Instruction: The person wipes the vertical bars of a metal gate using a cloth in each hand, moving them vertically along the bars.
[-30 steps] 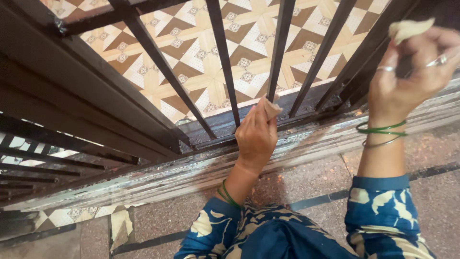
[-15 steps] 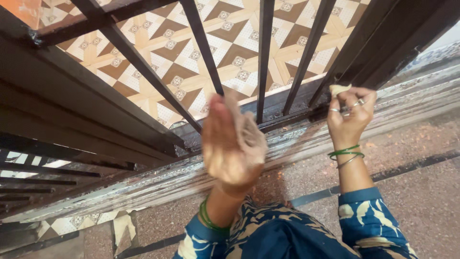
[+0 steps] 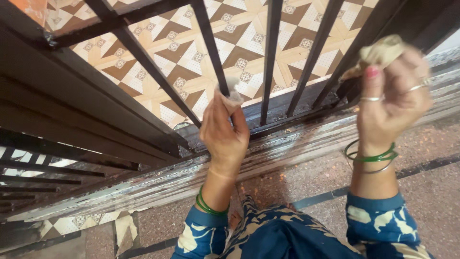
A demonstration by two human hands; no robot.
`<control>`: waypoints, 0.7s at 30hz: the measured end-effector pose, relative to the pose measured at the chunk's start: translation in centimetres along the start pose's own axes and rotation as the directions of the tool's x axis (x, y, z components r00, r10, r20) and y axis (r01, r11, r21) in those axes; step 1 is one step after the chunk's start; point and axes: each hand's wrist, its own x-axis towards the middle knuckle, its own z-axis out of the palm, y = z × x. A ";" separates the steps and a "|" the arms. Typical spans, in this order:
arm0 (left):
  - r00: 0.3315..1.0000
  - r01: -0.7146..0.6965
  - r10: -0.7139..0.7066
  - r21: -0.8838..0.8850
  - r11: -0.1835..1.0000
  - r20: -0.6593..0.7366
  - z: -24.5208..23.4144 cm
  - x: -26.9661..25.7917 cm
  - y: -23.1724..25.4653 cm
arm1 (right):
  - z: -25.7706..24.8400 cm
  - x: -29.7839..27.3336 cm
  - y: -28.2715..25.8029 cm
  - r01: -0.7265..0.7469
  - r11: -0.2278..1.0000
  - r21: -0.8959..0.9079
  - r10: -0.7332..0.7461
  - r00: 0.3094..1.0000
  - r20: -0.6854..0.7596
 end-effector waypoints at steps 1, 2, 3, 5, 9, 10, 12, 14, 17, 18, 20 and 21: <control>1.000 -0.001 0.001 0.007 1.000 -0.002 0.1 -0.4 -0.1 | 0.2 1.3 -0.6 0.045 0.999 -0.014 -0.045 0.999 -0.002; 1.000 -0.002 0.002 0.013 1.000 -0.003 0.2 -0.8 -0.3 | 0.4 2.7 -1.0 0.089 0.996 -0.028 -0.089 0.996 -0.005; 1.000 -0.008 0.008 -0.001 1.000 -0.004 0.4 -1.2 -0.5 | 0.7 3.6 -1.4 0.061 0.998 -0.012 -0.061 0.998 -0.013; 1.000 -0.017 0.017 -0.031 0.999 -0.005 0.7 -2.1 -0.9 | 1.3 4.2 -1.9 0.142 0.976 -0.166 -0.142 0.990 0.015; 0.998 0.030 -0.030 -0.004 1.000 0.058 0.6 -3.6 -1.4 | 2.0 2.8 -0.4 0.246 0.915 -0.319 -0.237 0.969 0.068; 0.996 0.046 -0.045 -0.014 0.999 0.076 0.5 -4.0 -1.4 | 2.1 2.1 0.3 0.207 0.930 -0.302 -0.203 0.978 0.045; 0.992 0.071 -0.068 -0.022 0.997 0.102 0.3 -4.6 -1.5 | 2.2 0.5 1.6 0.143 0.938 -0.315 -0.147 0.989 0.011; 0.990 0.081 -0.078 -0.023 0.996 0.113 0.3 -5.0 -1.7 | 2.3 -1.4 2.4 0.107 0.934 -0.342 -0.114 0.993 0.000; 0.983 0.102 -0.103 0.016 0.995 0.154 0.4 -5.8 -1.9 | 2.2 -4.4 2.8 0.046 0.947 -0.317 -0.047 0.999 0.004; 0.979 0.119 -0.120 0.013 0.993 0.167 0.4 -6.0 -2.0 | 2.2 -5.4 2.8 0.008 0.955 -0.297 -0.006 1.000 0.007; 0.968 0.152 -0.150 0.005 0.988 0.202 0.4 -6.6 -2.1 | 2.1 -7.2 2.7 -0.079 0.960 -0.267 0.085 0.996 0.012; 0.973 0.125 -0.126 0.015 0.992 0.196 0.3 -6.7 -2.2 | 2.2 -8.0 2.7 -0.123 0.959 -0.254 0.131 0.991 0.013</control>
